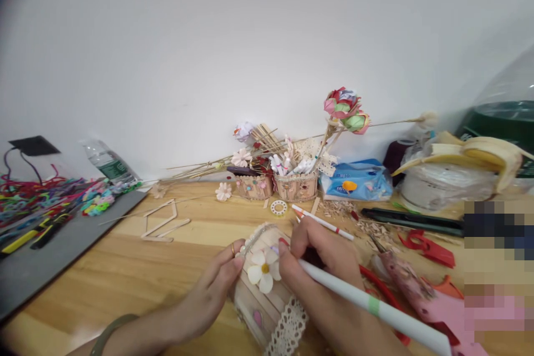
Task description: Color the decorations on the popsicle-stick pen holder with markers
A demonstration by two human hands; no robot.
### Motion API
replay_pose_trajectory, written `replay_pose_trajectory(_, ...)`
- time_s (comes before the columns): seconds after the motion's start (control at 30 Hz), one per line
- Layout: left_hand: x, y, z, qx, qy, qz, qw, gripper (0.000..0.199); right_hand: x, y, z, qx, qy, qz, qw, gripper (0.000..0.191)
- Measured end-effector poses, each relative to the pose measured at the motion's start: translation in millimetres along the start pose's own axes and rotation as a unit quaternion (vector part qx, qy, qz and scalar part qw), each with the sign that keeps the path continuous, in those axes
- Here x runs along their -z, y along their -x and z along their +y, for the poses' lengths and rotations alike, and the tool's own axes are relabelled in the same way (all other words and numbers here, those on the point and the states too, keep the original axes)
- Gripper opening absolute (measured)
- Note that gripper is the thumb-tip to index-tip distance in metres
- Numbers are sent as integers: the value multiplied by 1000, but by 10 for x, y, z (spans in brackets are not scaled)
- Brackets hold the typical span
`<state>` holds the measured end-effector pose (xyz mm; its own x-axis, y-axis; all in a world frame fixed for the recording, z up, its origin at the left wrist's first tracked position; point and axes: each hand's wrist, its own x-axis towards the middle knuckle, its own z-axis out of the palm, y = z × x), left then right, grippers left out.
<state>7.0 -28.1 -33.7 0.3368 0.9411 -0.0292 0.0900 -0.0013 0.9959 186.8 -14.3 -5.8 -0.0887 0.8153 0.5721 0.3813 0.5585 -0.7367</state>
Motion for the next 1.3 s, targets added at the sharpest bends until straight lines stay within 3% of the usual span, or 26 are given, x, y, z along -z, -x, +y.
replay_pose_trajectory(0.37, -7, -7, -33, 12, 9, 9, 1000, 45, 12, -22, -51, -40, 0, -52, 998, 26)
replay_pose_trajectory(0.67, 12, 0, -55, 16, 10, 4, 1000, 42, 5, -23, -54, -46, -2, -40, 998, 26)
replay_pose_trajectory(0.77, 19, -7, -47, 22, 6, 20, 1000, 40, 7, -22, 8, -74, -45, -16, 996, 26)
replay_pose_trajectory(1.0, 98, -64, 71, 82, 4, 7, 997, 39, -68, -43, 179, -142, -222, -12, 965, 28)
replay_pose_trajectory(1.3, 148, -94, 95, 89, -13, -38, 995, 41, -220, 42, 115, -235, -371, 0, 899, 31)
